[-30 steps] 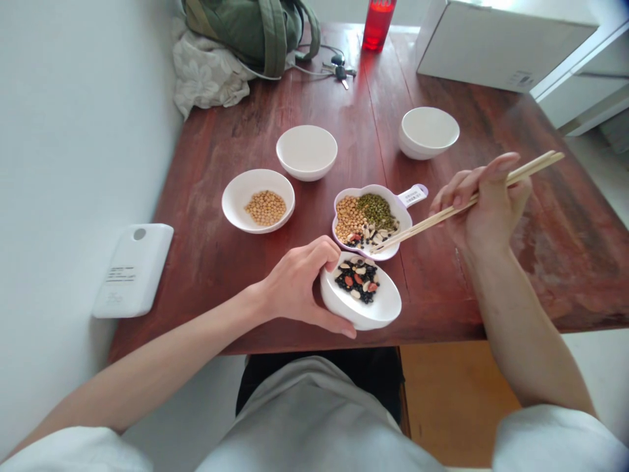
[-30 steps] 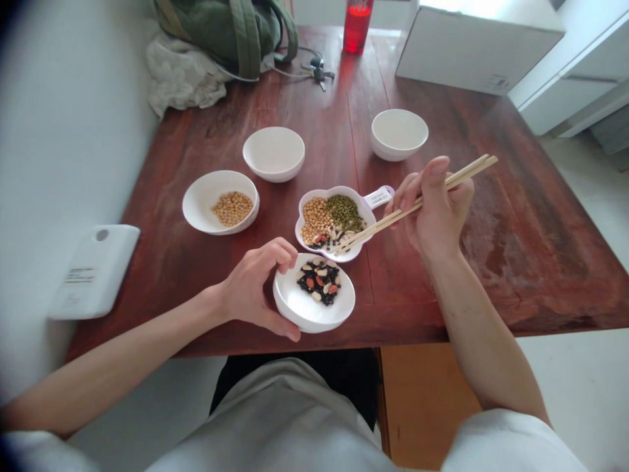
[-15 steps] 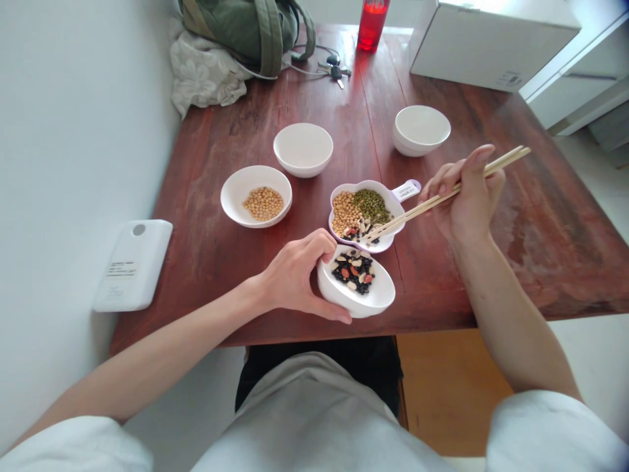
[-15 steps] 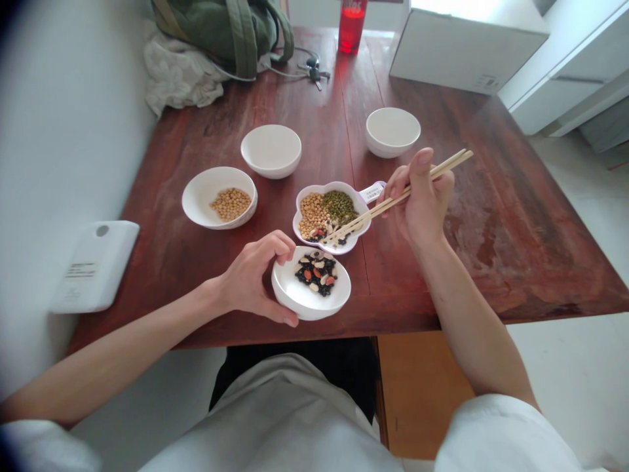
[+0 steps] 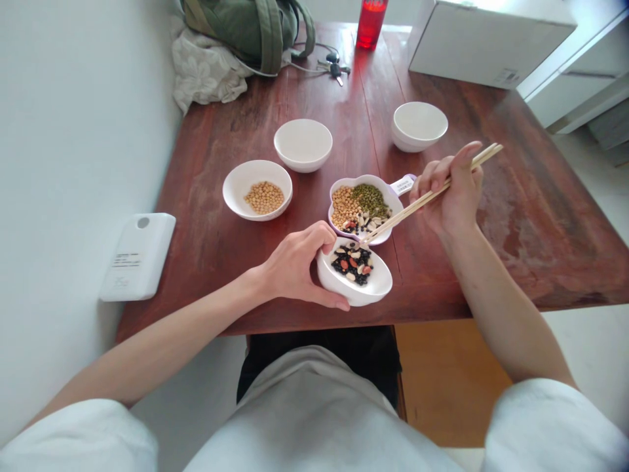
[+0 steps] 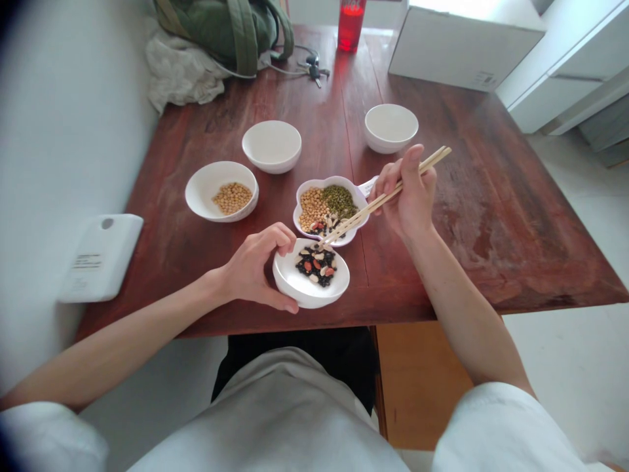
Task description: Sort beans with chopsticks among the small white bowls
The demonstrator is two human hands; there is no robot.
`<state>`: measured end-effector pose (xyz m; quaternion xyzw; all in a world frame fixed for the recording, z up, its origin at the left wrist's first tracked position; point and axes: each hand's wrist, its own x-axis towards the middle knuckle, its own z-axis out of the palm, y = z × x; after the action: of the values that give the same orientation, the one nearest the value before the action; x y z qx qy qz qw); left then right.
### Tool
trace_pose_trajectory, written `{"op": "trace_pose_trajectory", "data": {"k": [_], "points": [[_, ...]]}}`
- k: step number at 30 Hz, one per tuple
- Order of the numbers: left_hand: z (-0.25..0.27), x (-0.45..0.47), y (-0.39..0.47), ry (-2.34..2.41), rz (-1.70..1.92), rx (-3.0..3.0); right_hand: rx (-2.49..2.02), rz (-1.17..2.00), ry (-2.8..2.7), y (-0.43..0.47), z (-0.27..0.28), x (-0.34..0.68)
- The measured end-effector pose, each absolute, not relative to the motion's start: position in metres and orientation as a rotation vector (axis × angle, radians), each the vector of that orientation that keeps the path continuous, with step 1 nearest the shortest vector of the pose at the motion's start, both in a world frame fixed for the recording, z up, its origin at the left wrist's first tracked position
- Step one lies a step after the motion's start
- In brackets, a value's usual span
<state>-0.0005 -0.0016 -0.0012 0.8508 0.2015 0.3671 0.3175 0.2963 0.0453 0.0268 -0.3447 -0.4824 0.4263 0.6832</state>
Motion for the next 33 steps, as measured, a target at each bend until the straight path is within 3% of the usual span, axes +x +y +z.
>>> {"op": "trace_pose_trajectory", "data": {"k": [10, 24, 33], "points": [[-0.003, -0.002, -0.001, 0.523, 0.97, 2.239, -0.612, 1.058, -1.353, 0.039, 0.022, 0.289], [-0.002, -0.001, 0.001, 0.499, 0.981, 2.215, -0.557, 0.859, -1.774, 0.017, 0.044, 0.291], [-0.003, -0.002, 0.0, 0.496, 0.974, 2.21, -0.534, 0.979, -1.721, 0.024, 0.041, 0.292]]}}
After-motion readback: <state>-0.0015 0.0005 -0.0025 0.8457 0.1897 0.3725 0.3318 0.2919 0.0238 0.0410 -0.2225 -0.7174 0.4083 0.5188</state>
